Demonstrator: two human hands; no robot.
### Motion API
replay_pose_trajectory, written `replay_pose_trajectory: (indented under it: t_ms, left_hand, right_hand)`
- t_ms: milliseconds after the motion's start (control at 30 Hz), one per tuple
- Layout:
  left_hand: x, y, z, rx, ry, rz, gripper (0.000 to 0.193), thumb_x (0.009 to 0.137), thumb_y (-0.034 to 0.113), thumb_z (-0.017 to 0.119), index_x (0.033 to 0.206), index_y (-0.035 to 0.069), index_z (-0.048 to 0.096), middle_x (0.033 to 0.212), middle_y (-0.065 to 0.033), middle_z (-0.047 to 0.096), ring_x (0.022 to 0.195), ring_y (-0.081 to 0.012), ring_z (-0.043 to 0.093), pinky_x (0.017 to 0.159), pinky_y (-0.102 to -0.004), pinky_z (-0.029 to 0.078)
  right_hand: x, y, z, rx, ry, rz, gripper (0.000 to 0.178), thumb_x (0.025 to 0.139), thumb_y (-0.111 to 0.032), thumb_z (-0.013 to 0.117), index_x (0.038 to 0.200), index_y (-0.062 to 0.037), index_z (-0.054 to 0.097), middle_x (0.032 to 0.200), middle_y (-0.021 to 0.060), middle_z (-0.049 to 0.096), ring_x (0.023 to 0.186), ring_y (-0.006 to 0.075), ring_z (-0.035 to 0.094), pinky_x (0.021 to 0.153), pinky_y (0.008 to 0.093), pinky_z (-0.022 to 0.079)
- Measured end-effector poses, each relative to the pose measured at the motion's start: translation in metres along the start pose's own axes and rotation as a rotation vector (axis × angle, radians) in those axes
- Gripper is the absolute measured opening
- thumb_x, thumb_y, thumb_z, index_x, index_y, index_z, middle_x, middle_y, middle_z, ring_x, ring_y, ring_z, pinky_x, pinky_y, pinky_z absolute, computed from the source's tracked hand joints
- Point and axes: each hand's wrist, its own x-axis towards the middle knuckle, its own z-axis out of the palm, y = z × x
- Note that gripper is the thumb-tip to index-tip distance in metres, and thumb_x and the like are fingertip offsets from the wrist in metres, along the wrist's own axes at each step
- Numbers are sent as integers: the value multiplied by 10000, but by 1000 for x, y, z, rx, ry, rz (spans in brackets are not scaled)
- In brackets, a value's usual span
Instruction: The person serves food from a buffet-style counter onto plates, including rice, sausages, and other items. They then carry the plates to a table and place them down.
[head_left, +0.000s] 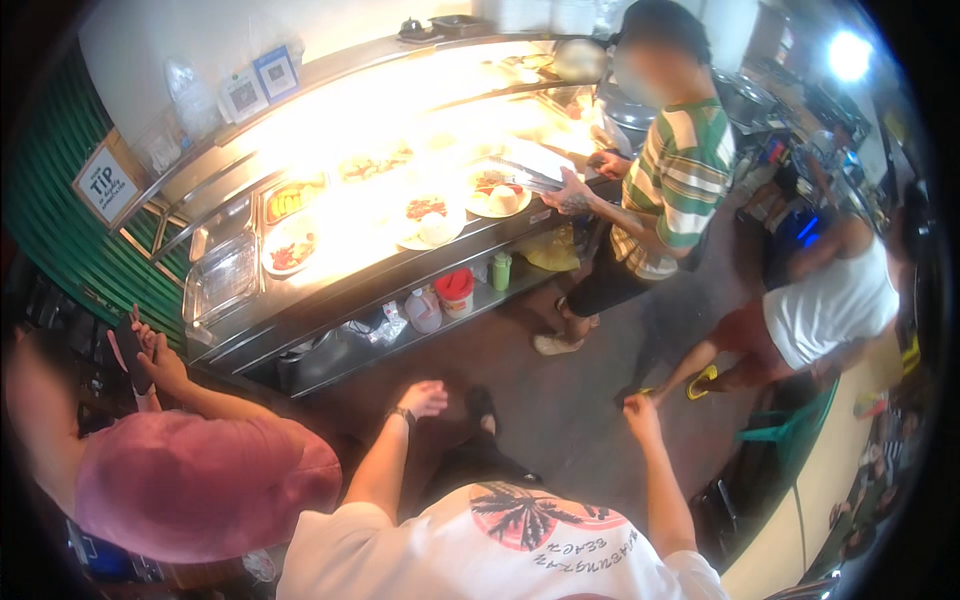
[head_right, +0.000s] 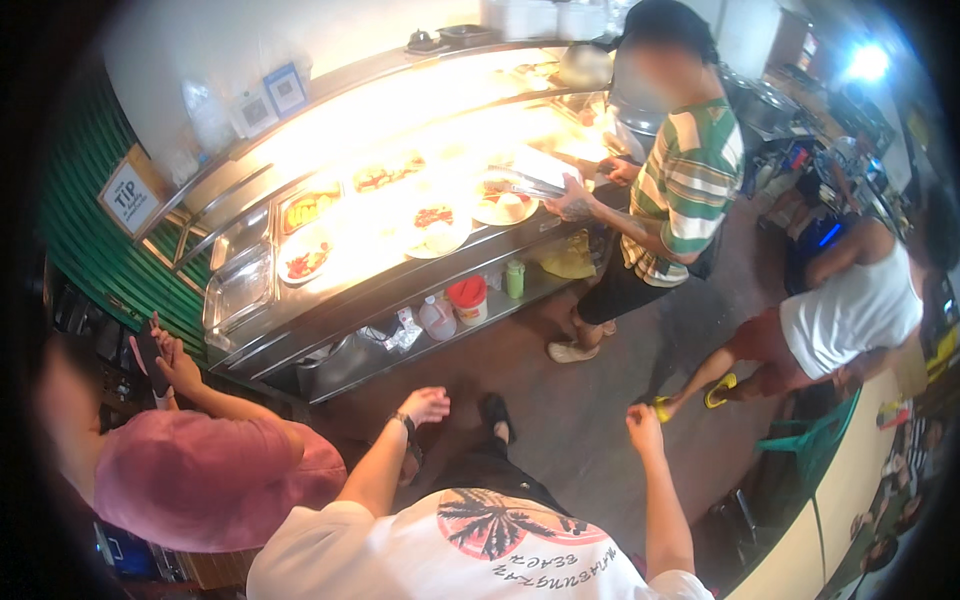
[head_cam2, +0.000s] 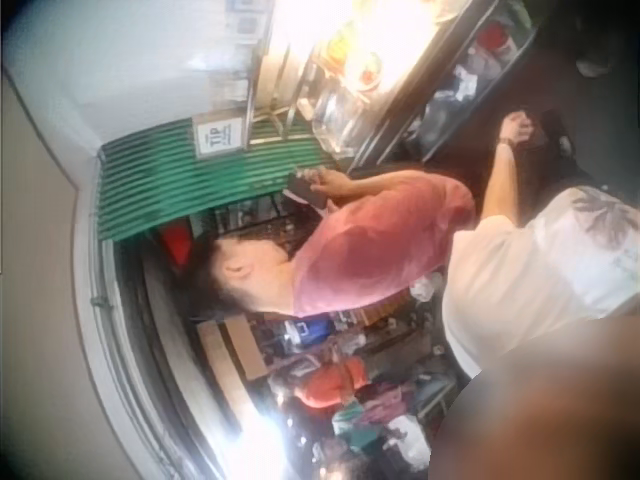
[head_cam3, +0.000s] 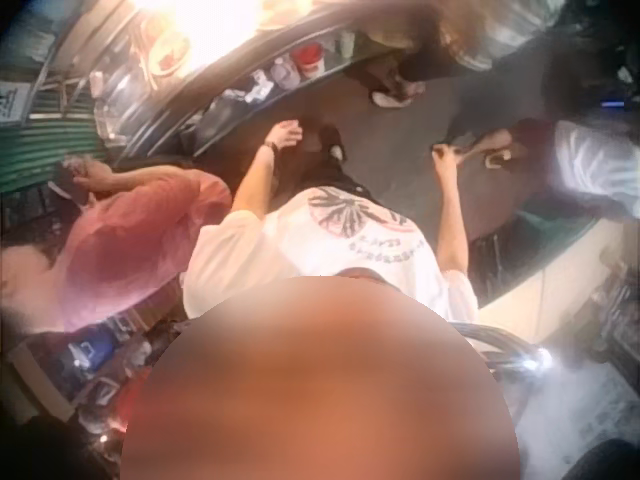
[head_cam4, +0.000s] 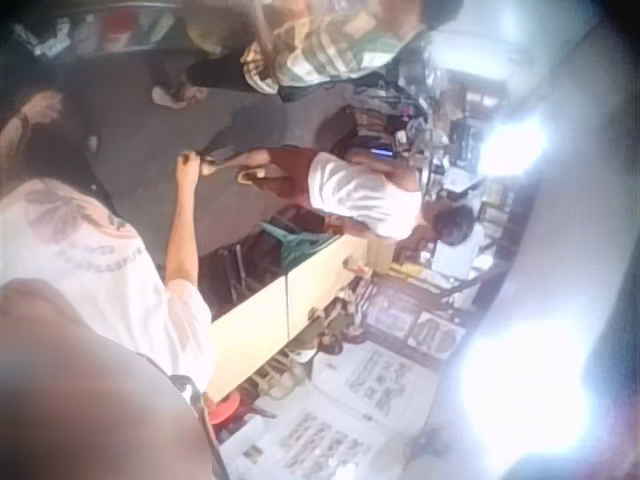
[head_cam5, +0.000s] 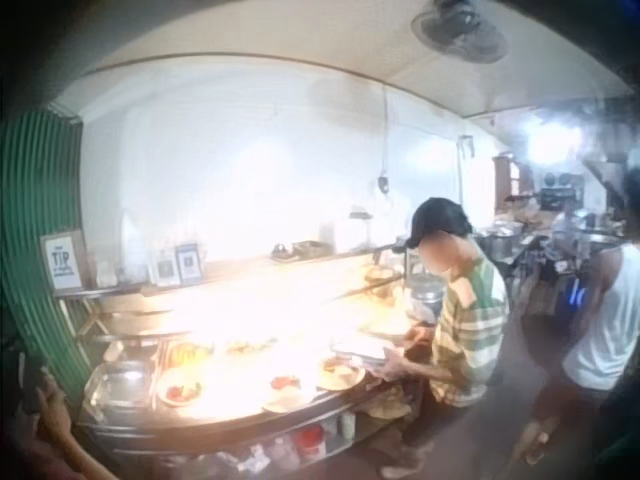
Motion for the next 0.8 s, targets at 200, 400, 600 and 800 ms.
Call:
replay_pose_trajectory:
  t_ms: [200, 400, 600, 800]
  left_hand:
    - [107, 134, -38, -699, 97, 292, 484, 876, 121, 545, 1306, 37, 341, 1237, -190, 498, 1086, -324, 543, 885, -492, 482]
    - [184, 221, -53, -854, -100, 311, 466, 806, 128, 566, 1239, 20, 433, 1253, -169, 510, 1211, -310, 449, 968, -503, 415]
    - [222, 227, -79, -892, -213, 314, 511, 750, 138, 554, 1233, -8, 471, 1244, -164, 529, 1225, -319, 442, 964, -508, 402]
    - [207, 261, -77, -803, -139, 110, 513, 751, 196, 570, 1208, -19, 485, 1167, -182, 571, 1103, -363, 536, 861, -486, 473]
  right_hand:
    - [186, -96, 80, 211, -227, -56, 207, 808, -126, 632, 1001, -52, 610, 831, 83, 621, 691, 165, 605, 613, 297, 492]
    - [296, -147, 139, 281, -904, 189, 279, 829, -164, 643, 1082, -55, 597, 833, 46, 613, 600, 113, 572, 470, 254, 458]
    - [416, -208, 173, 682, -748, 299, 284, 873, -159, 584, 1121, -26, 551, 857, 65, 603, 665, 136, 581, 548, 265, 487]
    - [501, -249, 178, 907, -728, 427, 354, 882, -206, 565, 1158, -7, 467, 931, 129, 587, 760, 243, 609, 622, 345, 509]
